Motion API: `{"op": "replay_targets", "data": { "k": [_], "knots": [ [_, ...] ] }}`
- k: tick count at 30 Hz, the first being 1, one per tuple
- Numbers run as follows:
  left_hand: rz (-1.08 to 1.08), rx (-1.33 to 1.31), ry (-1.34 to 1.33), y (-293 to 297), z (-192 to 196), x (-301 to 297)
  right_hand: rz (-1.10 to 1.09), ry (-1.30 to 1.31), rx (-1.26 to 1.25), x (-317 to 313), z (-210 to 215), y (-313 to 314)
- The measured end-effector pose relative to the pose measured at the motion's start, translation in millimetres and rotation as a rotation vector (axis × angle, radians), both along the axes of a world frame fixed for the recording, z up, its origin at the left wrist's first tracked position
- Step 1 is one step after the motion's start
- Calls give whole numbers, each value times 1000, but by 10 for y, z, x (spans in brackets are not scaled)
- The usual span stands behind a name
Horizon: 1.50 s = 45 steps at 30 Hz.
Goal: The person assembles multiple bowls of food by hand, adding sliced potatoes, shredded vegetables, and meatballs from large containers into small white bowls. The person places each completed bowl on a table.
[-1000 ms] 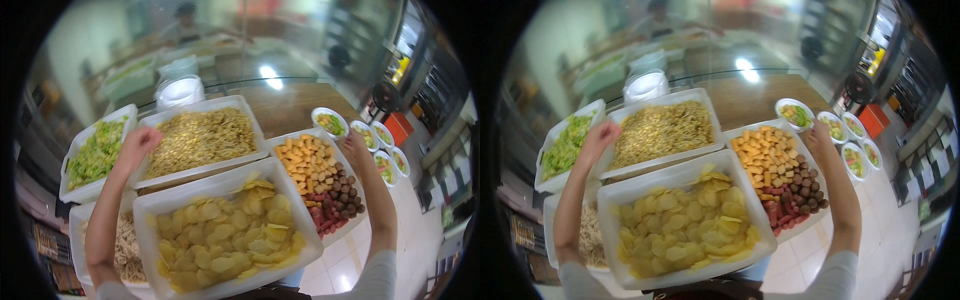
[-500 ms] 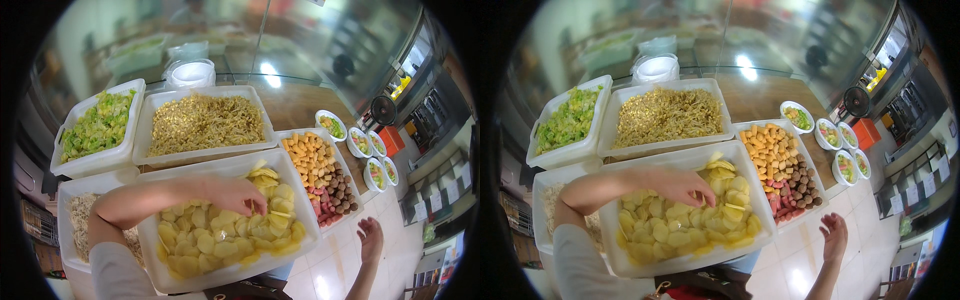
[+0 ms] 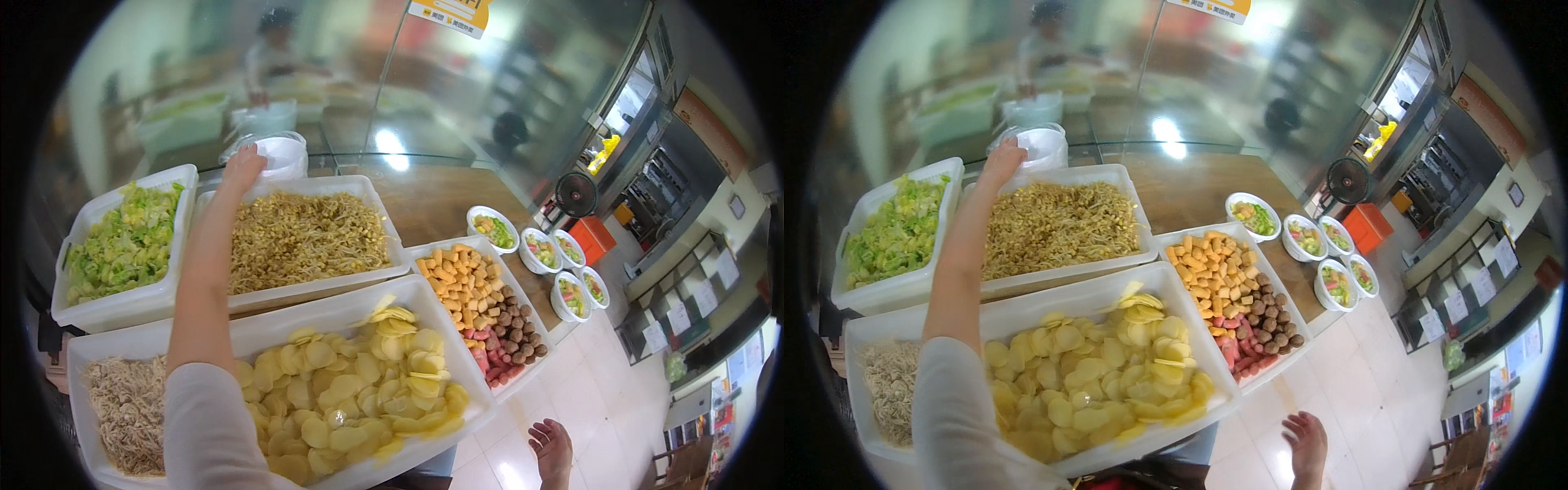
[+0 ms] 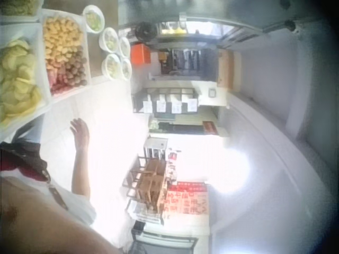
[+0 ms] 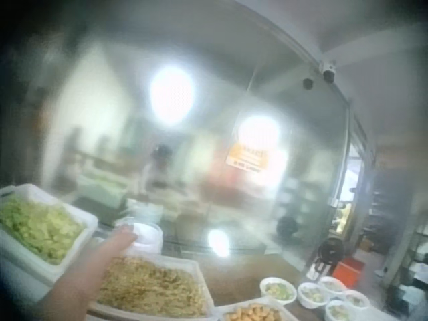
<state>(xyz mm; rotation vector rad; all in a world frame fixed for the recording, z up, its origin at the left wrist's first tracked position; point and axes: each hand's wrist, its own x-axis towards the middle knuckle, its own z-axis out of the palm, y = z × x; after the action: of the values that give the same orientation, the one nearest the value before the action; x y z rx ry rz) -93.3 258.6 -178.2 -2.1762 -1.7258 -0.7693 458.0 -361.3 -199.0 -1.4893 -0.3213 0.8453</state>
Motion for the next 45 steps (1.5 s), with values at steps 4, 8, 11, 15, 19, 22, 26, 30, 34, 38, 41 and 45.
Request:
{"op": "replay_targets", "data": {
  "k": [4, 8, 11, 15, 19, 22, 26, 30, 34, 38, 41, 45],
  "knots": [
    [-192, -126, 213, -379, 483, -75, 20, 10, -6, -4, -79, 10],
    [-269, -39, 397, -336, 479, -97, 77, 30, 6, -146, -33, 126],
    [-266, 65, 556, -161, 430, -153, 115, 23, 28, -264, 56, 297],
    [-232, 112, 462, -234, 622, -197, 131, -21, 101, -396, 232, 499],
    [-163, 280, 305, -645, 1136, -234, 187, -271, 209, -683, 546, 931],
    [-389, 425, 144, -1076, 1495, -21, 355, -341, 287, -966, 755, 1313],
    [-661, 506, 106, -1956, 1655, 501, 718, -81, 369, -1477, 940, 1987],
    [-943, 465, 206, -2915, 1286, 944, 930, 425, 371, -1972, 1030, 2574],
    [-1124, 46, -41, -3323, 1137, 1076, 762, 291, 299, -2008, 695, 2836],
    [-466, -39, -259, -2090, 781, 739, 498, 321, 335, -1648, 544, 2960],
    [-104, -425, 29, -1563, 152, 463, 458, 491, 387, -1587, 388, 3115],
    [-266, -524, 33, -1756, -28, 921, 452, 417, 403, -1638, 452, 3032]
  ]
}}
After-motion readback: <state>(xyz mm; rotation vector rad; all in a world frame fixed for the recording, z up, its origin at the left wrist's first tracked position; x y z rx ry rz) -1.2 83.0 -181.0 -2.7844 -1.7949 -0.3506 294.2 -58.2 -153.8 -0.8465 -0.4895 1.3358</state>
